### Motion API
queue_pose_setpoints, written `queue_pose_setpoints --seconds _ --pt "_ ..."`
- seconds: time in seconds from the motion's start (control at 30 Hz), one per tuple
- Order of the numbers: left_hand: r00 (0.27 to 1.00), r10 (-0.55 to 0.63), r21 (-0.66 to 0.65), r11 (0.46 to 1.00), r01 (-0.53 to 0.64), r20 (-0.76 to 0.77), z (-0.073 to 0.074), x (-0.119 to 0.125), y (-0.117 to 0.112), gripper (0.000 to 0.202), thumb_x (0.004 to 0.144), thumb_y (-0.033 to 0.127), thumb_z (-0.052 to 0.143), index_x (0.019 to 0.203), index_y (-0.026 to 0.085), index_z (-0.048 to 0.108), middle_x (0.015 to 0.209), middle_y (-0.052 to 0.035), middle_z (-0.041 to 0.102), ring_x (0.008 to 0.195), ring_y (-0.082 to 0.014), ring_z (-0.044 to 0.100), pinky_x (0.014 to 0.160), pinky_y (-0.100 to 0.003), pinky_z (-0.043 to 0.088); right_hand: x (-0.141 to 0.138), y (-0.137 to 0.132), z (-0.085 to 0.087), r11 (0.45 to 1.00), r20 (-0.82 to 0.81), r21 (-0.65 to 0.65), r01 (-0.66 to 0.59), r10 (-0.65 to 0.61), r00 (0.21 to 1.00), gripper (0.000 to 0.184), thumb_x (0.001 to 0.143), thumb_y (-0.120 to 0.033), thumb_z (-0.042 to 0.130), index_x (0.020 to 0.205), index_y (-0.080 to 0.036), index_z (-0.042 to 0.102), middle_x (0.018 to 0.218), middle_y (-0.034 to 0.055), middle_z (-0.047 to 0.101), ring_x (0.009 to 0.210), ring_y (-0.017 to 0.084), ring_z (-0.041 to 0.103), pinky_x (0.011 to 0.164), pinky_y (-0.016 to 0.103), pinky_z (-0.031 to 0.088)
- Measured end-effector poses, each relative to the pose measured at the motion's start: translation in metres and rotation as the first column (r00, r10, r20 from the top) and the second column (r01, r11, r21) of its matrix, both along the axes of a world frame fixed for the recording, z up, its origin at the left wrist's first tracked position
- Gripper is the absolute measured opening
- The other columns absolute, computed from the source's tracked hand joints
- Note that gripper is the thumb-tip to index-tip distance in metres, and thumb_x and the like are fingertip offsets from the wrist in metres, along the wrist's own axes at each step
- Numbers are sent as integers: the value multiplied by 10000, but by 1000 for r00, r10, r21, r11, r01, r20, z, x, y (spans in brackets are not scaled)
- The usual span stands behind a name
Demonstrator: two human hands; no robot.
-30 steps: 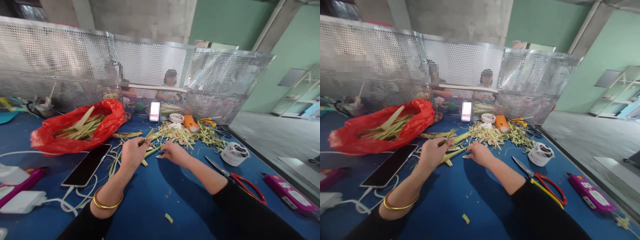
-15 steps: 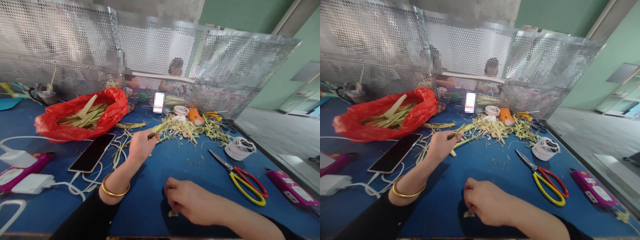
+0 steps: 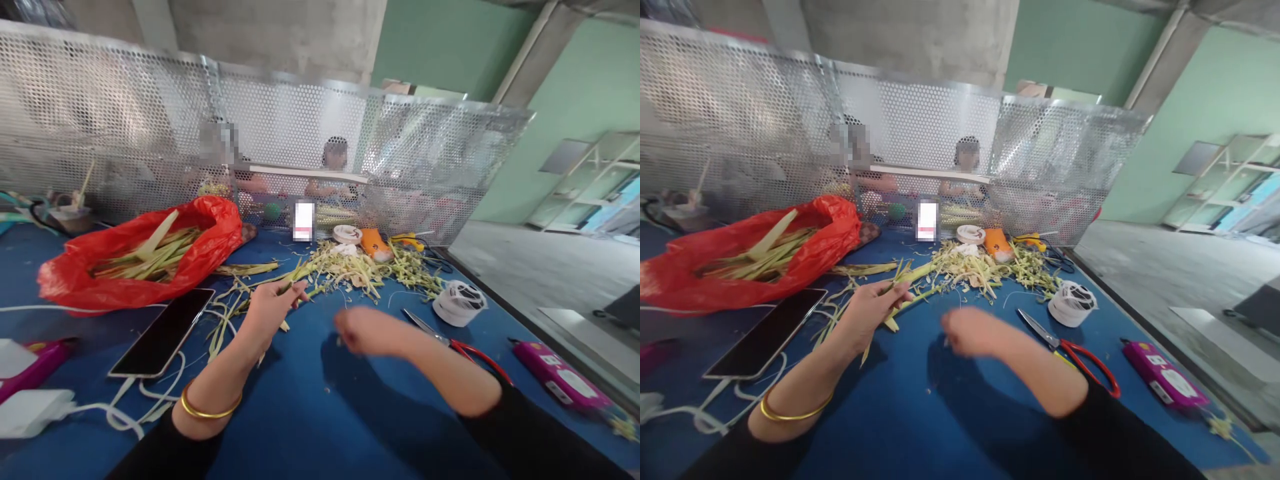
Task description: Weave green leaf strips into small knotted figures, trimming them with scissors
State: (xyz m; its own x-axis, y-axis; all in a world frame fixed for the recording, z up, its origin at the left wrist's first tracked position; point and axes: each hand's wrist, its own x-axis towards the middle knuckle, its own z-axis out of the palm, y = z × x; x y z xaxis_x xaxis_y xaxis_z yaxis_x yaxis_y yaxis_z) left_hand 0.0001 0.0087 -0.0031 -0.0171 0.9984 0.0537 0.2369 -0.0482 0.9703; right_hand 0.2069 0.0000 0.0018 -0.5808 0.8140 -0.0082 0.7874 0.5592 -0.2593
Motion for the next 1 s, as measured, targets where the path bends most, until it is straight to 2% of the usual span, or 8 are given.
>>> queue_pose_setpoints --seconds 0.17,0.33,0.57,0.63,0.77,0.87,0.93,1.0 --pt "976 41 -70 997 -26 216 1 -3 4 356 696 481 679 614 135 657 511 49 429 417 -40 255 386 -199 164 20 53 3 947 -183 157 281 -251 950 385 816 -1 358 1062 -121 629 1116 142 624 932 209 610 793 328 433" --pt "908 -5 -119 991 60 419 -1 -5 8 281 681 394 723 662 120 659 539 56 429 383 -7 221 368 -194 95 1 46 -25 988 -228 28 154 -143 963 186 745 -205 670 929 -200 696 841 -1 702 721 137 628 701 243 468" --pt "616 40 -234 943 237 787 -9 -12 17 170 756 252 681 697 96 646 562 44 442 371 8 253 331 -145 117 13 29 -23 877 -355 166 451 -374 857 254 893 -335 491 781 -184 661 647 32 645 624 180 578 666 303 446" --pt "578 46 -227 943 245 815 -10 -11 19 188 781 271 656 707 100 630 566 50 435 368 6 248 325 -133 133 6 11 -23 848 -398 321 422 -283 873 237 887 -336 499 803 -187 664 727 55 659 706 201 605 709 316 463" --pt "518 50 -229 930 287 854 -6 7 18 286 862 339 559 727 94 622 572 44 432 368 -9 286 320 -134 180 -14 -22 -24 870 -378 477 124 75 923 277 910 -270 489 1138 -191 625 1135 124 639 1093 259 560 987 412 391" --pt "495 31 -231 908 349 868 0 29 14 335 900 339 500 751 73 640 584 17 466 389 -30 351 335 -148 242 -16 -30 -26 919 -534 319 233 -28 845 253 912 -340 509 1081 -200 635 1066 110 668 1025 259 587 935 406 424" --pt "482 9 -216 901 376 876 2 42 9 338 921 311 465 772 74 656 596 -5 502 422 -51 417 380 -165 334 -14 -29 -29 950 -683 63 306 -183 708 280 907 -420 499 1004 -197 639 1010 103 681 956 249 611 857 373 465" --pt "465 9 -201 909 365 885 0 50 4 331 936 276 438 799 91 676 644 -35 568 544 -94 548 563 -214 489 -15 -27 -34 945 -777 -237 227 -324 539 355 893 -509 482 891 -188 634 878 79 694 850 226 635 799 344 493"
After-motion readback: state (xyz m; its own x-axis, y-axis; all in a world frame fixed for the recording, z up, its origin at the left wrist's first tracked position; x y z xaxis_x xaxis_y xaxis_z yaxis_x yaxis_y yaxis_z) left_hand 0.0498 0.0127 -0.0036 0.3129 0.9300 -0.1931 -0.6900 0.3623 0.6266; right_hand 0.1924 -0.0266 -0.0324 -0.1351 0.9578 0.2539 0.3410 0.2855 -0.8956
